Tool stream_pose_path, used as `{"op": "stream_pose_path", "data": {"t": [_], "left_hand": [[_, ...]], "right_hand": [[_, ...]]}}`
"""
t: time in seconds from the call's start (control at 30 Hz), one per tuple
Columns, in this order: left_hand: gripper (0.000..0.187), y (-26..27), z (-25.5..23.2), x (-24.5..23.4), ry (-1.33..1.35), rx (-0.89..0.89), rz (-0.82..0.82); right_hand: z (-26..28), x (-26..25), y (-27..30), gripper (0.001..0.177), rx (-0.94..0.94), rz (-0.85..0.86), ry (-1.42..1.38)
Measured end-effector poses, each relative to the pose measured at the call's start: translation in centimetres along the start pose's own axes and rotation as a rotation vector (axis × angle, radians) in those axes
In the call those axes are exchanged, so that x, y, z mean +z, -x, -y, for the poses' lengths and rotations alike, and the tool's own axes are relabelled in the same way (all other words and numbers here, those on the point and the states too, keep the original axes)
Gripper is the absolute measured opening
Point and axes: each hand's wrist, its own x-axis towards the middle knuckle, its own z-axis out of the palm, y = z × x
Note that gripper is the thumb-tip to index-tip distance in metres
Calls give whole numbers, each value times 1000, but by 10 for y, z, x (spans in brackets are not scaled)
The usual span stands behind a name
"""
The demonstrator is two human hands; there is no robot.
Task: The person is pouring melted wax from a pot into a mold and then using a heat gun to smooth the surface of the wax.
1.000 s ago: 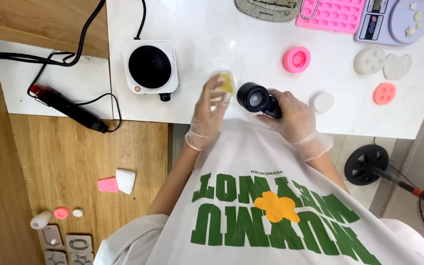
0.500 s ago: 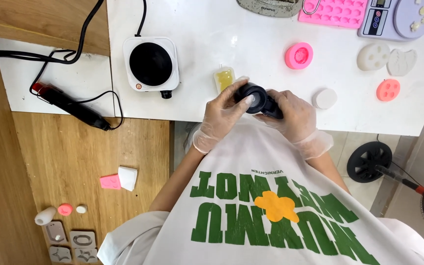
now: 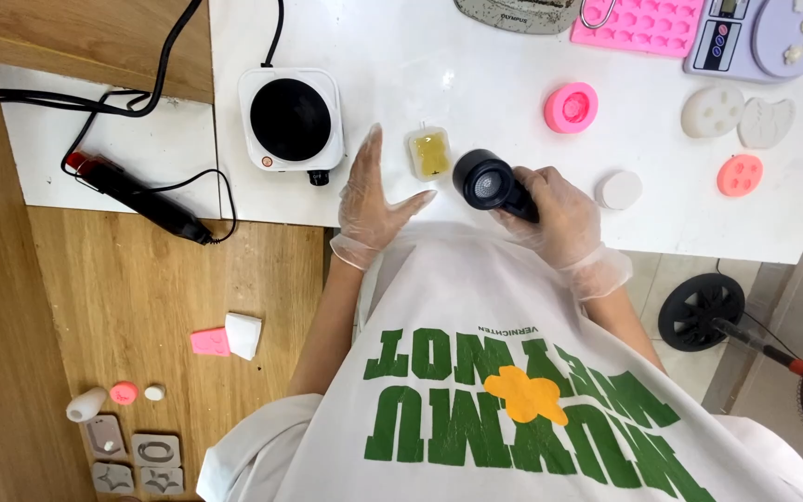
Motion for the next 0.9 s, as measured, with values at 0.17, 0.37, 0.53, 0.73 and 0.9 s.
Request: {"op": "stream_pose_path", "data": {"t": [0.17,0.37,0.53,0.73,0.9], "left_hand": [[127,-3,52,36,-274,-161,222],[135,-1,91,84,-484,-122,202],[126,0,95,94,-506,-89,82],[118,-1,101,98,-460,-50,19],[118,-12,103,99,-371,-58,32]], "right_hand": [[-11,9,1,55,-85,-24,25],[0,1,-6,50,-103,-3,10],[-2,-10,-11,52,-110,15,22],[-5,-18,-13,48,-158,27,41],[-20,-14,-12,45,-156,-18,66]]}}
